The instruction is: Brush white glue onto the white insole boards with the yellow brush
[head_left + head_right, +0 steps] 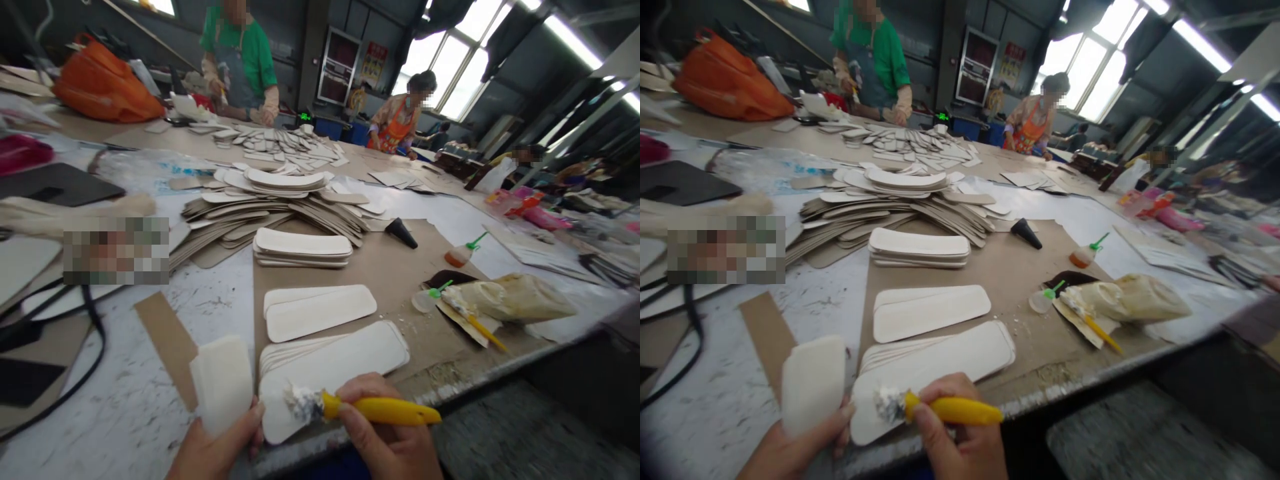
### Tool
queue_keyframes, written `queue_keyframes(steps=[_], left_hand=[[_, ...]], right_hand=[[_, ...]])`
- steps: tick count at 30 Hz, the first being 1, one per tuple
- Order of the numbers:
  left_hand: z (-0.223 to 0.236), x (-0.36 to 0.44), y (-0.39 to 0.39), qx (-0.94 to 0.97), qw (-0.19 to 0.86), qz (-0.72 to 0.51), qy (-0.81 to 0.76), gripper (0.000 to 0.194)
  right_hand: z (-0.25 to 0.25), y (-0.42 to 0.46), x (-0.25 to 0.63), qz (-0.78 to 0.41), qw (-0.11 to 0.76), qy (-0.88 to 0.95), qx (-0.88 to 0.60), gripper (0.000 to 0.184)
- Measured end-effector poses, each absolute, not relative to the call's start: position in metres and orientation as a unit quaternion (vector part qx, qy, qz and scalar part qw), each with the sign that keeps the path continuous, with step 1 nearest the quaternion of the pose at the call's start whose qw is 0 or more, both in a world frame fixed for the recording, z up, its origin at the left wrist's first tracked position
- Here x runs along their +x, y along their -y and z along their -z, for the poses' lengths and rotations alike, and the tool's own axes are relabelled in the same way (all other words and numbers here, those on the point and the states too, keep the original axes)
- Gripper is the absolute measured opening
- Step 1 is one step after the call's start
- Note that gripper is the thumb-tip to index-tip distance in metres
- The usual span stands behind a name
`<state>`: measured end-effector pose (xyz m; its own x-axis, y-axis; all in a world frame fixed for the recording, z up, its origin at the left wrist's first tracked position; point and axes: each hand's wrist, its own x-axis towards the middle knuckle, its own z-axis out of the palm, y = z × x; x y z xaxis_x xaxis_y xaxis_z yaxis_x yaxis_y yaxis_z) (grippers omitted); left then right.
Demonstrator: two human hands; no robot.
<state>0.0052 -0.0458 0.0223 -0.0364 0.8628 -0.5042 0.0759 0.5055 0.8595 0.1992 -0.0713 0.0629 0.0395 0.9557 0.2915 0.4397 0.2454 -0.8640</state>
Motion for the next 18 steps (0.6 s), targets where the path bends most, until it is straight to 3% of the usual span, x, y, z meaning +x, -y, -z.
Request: queue_keyframes(steps=[3, 8, 14, 18], left_hand=[[-0.024, 0.007, 0.046, 0.358, 0.61, -0.335, -0.622, 0.032], [-0.022, 0.006, 0.047, 0.349, 0.625, -0.33, -0.615, 0.027], [-0.02, 0.005, 0.048, 0.359, 0.618, -0.32, -0.622, 0.028], [-0.022, 0.005, 0.047, 0.344, 0.594, -0.334, -0.646, 0.027]], right_hand=[[-0.056, 0.07, 0.197, -0.285, 0.445, 0.643, -0.554, 0.007], [-0.059, 0.067, 0.229, -0.094, 0.4, 0.68, -0.607, 0.005], [-0.06, 0.071, 0.208, -0.17, 0.401, 0.697, -0.569, 0.007], [-0.054, 0.06, 0.233, -0.065, 0.397, 0.689, -0.603, 0.008]])
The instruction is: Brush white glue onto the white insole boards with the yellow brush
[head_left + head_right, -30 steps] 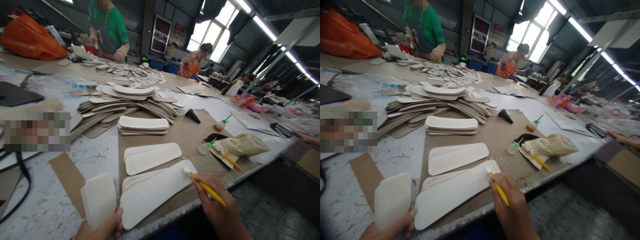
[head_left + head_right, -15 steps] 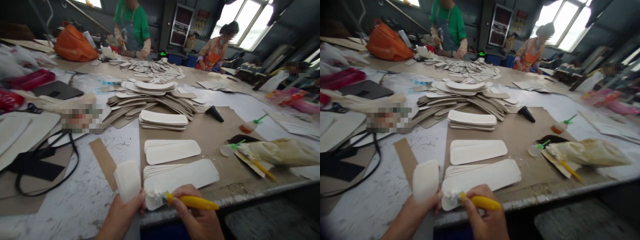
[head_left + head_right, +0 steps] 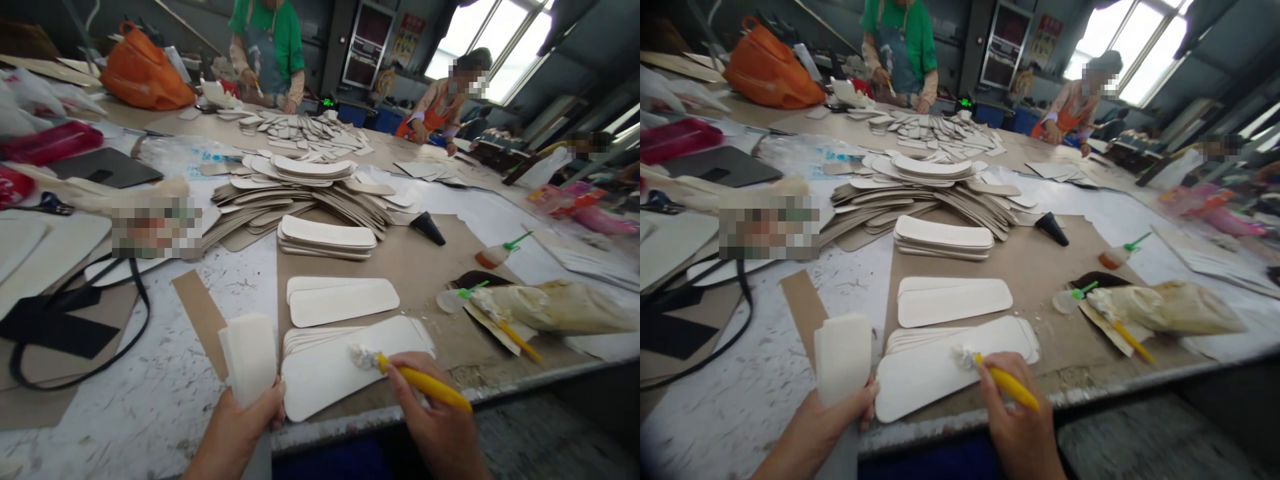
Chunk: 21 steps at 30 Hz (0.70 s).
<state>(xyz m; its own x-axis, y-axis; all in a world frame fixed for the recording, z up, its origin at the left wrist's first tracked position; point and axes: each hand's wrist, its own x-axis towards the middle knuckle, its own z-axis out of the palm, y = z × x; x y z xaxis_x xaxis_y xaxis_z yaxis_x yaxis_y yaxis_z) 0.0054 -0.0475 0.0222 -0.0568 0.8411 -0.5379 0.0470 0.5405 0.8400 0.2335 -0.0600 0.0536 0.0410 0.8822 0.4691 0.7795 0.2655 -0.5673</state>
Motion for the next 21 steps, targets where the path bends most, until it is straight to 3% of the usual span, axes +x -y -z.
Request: queue_keyframes(steps=[3, 7, 21], left_hand=[[-0.024, 0.007, 0.048, 0.328, 0.594, -0.351, -0.646, 0.027], [-0.022, 0.008, 0.048, 0.316, 0.585, -0.355, -0.658, 0.029], [-0.026, 0.007, 0.05, 0.343, 0.569, -0.349, -0.661, 0.033]], right_hand=[[-0.059, 0.054, 0.272, 0.041, 0.365, 0.671, -0.644, 0.011], [-0.065, 0.055, 0.289, 0.082, 0.343, 0.693, -0.629, 0.008], [-0.065, 0.06, 0.269, -0.011, 0.342, 0.731, -0.59, 0.01]])
